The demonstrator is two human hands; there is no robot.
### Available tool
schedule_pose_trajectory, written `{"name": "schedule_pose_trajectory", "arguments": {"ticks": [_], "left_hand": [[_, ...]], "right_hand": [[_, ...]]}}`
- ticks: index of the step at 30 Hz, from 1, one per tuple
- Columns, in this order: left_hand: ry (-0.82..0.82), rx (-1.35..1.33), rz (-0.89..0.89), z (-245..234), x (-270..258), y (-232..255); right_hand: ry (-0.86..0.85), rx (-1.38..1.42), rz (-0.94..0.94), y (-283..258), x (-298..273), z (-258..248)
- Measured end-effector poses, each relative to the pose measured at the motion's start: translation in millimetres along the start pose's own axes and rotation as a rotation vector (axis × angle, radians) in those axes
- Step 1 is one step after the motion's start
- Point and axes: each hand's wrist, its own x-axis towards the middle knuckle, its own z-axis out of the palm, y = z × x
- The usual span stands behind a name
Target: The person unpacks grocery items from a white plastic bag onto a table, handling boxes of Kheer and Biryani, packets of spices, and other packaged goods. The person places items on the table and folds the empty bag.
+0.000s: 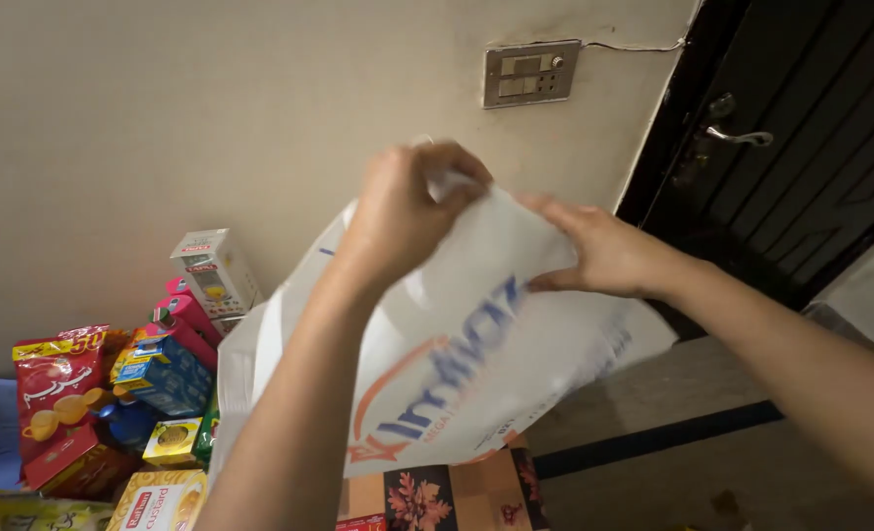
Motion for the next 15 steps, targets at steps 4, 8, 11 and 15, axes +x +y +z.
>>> {"name": "schedule_pose_trajectory", "arguments": {"ticks": [4, 8, 11, 15], "left_hand": [[0.076, 0.073, 0.028, -30.2, 10.8, -1.0], [0.089, -0.005, 0.272, -21.8, 26.0, 12.9], [0.346, 0.029, 0.334, -20.4, 46.9, 7.9], [0.513, -0.147, 0.545, -82.8, 6.0, -21.7]], "right_hand": [[-0.323, -0.488, 0.540, 35.3, -5.3, -8.1], [-0.123, 0.142, 0.708, -68.4, 24.8, -19.9], [0.044, 0.108, 0.525, -29.6, 41.0, -7.2], [0.264, 0.235, 0.779, 7.1, 36.5, -44.5]]}}
